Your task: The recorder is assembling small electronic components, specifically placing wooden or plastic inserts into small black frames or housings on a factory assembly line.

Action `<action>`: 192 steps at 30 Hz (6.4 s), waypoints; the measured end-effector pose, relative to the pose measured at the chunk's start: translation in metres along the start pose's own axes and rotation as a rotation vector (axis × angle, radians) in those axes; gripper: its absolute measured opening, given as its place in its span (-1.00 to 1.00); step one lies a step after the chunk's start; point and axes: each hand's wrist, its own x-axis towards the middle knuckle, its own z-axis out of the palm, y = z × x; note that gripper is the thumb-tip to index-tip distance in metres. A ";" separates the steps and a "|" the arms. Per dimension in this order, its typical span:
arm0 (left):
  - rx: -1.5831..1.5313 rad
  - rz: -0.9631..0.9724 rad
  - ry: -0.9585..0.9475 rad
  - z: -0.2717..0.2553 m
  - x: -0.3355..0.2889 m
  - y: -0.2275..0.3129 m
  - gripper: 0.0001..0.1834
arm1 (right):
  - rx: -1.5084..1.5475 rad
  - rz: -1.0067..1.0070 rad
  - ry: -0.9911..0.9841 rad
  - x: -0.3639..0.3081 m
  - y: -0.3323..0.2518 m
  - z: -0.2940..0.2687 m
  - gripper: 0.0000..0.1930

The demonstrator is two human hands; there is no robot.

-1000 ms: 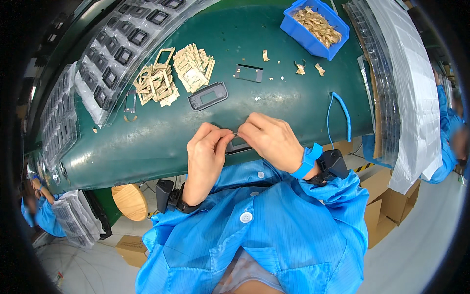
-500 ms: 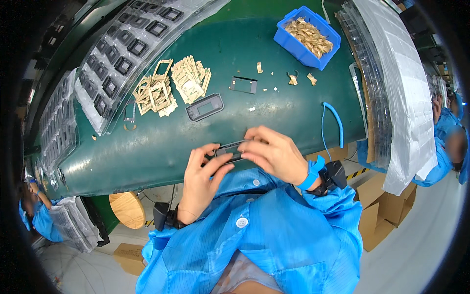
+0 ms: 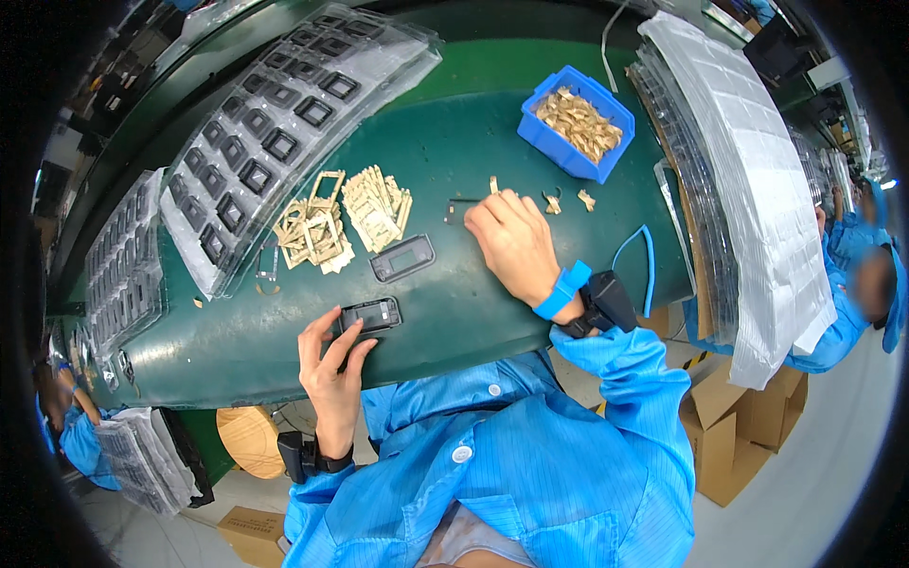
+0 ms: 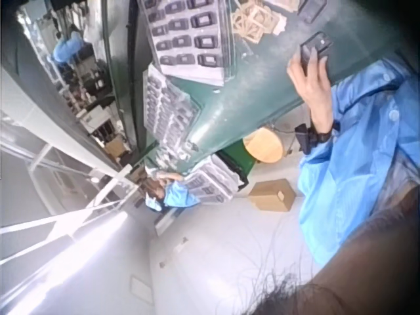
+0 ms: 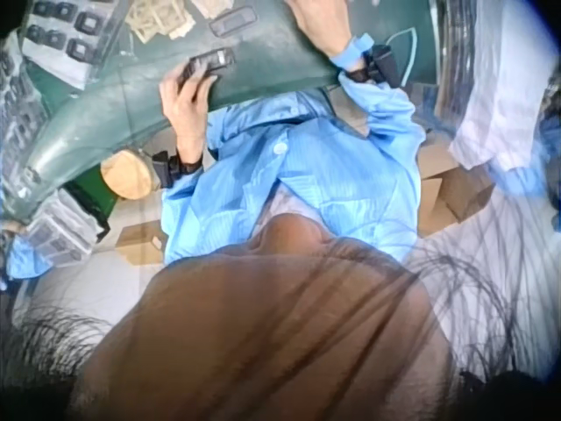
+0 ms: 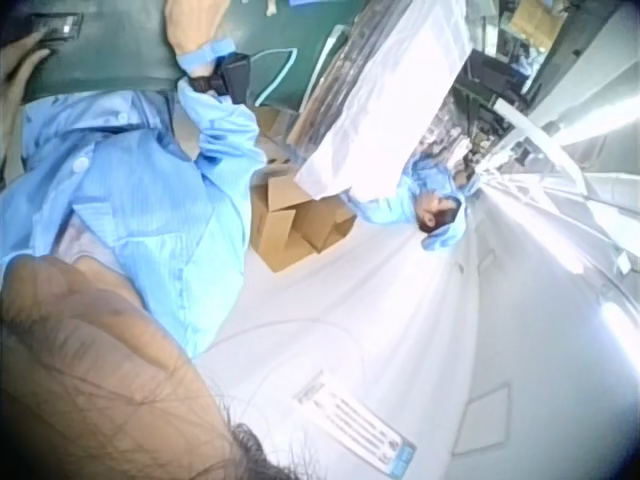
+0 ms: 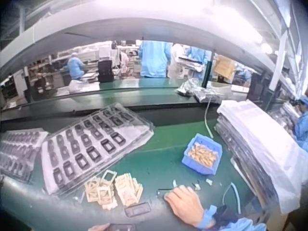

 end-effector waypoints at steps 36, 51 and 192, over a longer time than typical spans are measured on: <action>-1.716 -1.120 -0.503 0.045 0.037 0.043 -0.84 | 0.031 -0.231 0.251 -0.035 -0.061 -0.043 -0.71; -1.686 -0.981 -0.449 0.055 0.029 0.050 -0.84 | 0.047 -0.201 0.238 -0.039 -0.056 -0.033 -0.76; -1.391 -0.761 -0.393 0.050 0.039 0.026 -0.86 | 0.507 0.161 0.384 0.001 -0.025 -0.082 -0.92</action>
